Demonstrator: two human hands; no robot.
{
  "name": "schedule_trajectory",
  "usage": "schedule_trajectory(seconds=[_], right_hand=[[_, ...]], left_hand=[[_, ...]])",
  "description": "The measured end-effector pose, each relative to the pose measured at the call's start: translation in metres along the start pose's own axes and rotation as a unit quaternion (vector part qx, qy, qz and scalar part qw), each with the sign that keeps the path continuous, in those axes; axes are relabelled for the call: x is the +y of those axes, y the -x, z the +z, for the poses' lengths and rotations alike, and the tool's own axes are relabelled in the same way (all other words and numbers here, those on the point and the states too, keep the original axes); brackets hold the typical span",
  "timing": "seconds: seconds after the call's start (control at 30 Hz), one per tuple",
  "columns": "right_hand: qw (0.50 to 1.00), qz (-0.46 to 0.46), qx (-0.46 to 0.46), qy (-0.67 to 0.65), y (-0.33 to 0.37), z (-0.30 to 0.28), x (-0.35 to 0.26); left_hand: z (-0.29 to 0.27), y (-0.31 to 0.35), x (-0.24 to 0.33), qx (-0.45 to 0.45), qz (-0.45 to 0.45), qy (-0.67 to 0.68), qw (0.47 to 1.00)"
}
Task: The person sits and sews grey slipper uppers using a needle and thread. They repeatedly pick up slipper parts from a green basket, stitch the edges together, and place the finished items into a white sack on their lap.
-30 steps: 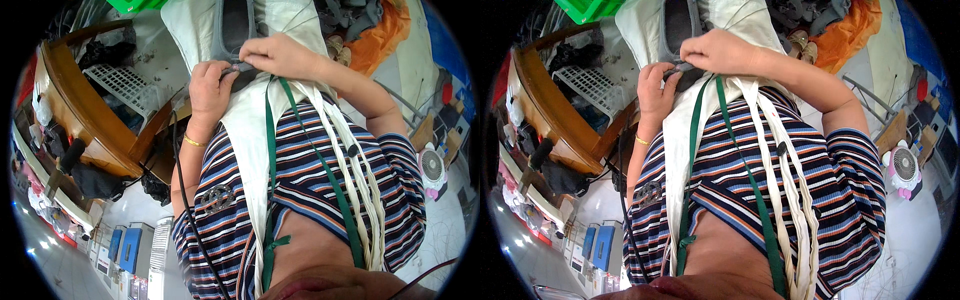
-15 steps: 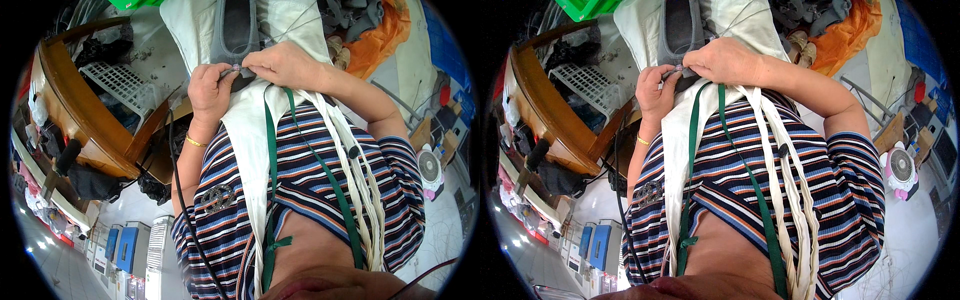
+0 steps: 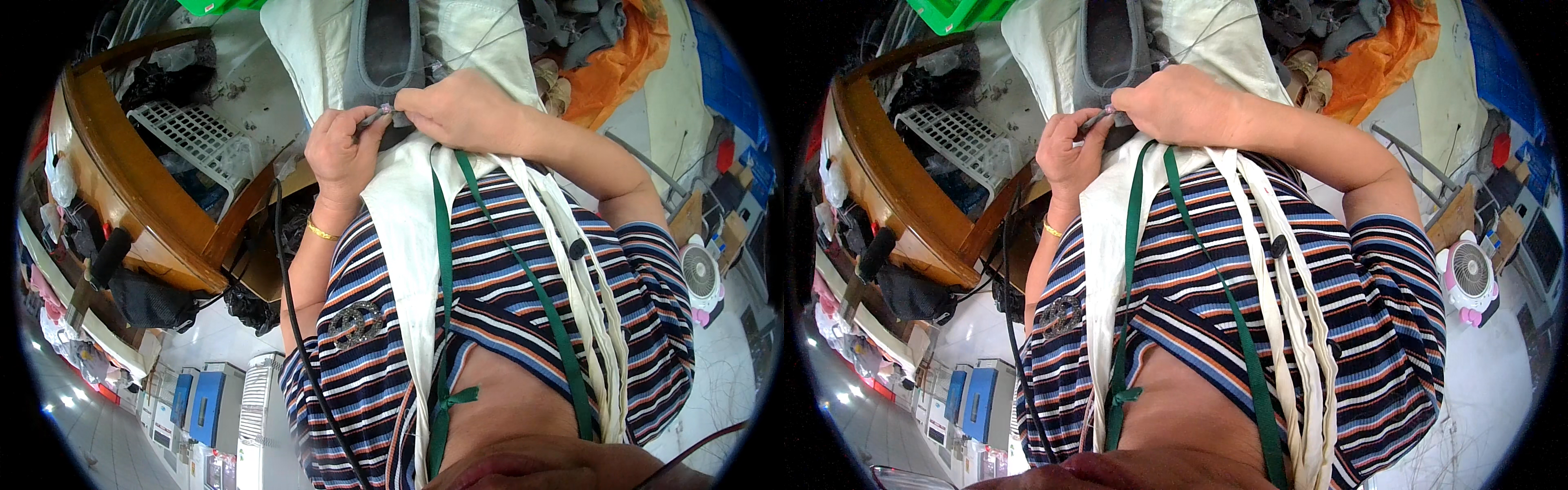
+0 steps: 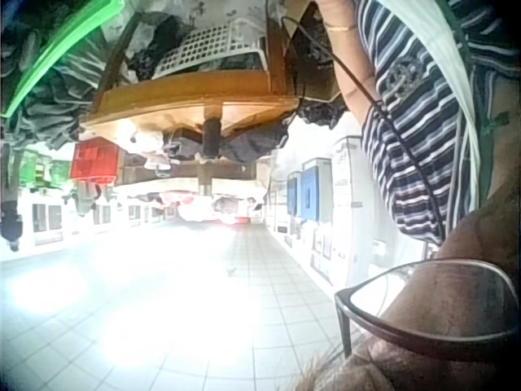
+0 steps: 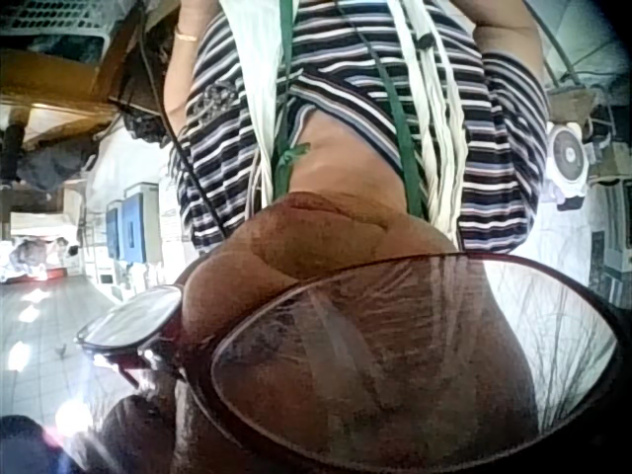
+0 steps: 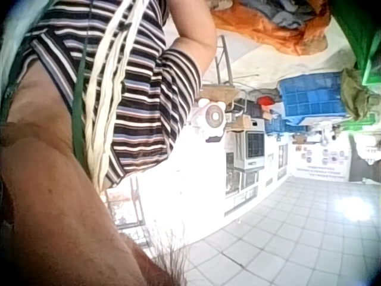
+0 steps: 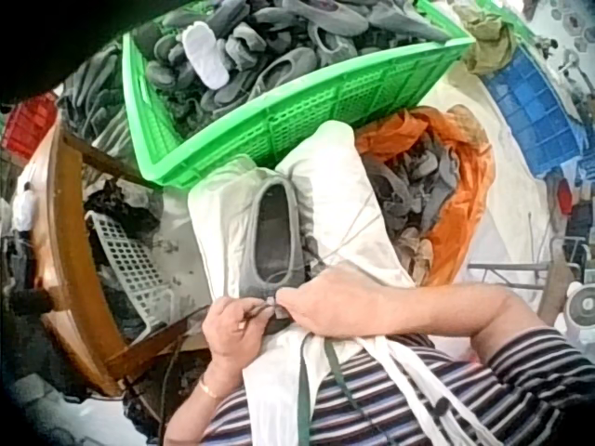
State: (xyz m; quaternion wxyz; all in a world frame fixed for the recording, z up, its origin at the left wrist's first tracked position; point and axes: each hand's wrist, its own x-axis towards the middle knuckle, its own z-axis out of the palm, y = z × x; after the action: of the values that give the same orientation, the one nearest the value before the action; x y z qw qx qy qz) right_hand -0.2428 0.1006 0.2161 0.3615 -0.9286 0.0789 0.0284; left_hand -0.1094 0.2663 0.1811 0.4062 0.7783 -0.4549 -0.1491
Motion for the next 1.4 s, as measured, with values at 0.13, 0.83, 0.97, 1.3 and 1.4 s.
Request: schedule_trajectory(seconds=[0.13,0.83,0.97,1.3,1.4], right_hand=[[1.0,0.021,0.001,-0.01,-0.002,0.009,-0.003],[0.956,0.139,-0.025,-0.257,-0.02,0.02,0.01],[0.991,0.043,0.073,-0.108,-0.021,0.01,0.014],[0.979,-0.068,0.19,-0.033,-0.042,0.027,-0.012],[0.948,-0.119,0.285,-0.082,-0.061,0.023,-0.01]], left_hand=[[0.004,0.003,-0.001,0.015,-0.03,0.009,0.999],[0.005,0.007,-0.012,0.018,0.123,0.05,0.991],[0.0,0.006,-0.011,0.01,0.133,0.01,0.991],[0.005,0.003,-0.026,-0.018,0.206,0.002,0.978],[0.004,0.002,-0.02,-0.03,0.189,-0.006,0.981]])
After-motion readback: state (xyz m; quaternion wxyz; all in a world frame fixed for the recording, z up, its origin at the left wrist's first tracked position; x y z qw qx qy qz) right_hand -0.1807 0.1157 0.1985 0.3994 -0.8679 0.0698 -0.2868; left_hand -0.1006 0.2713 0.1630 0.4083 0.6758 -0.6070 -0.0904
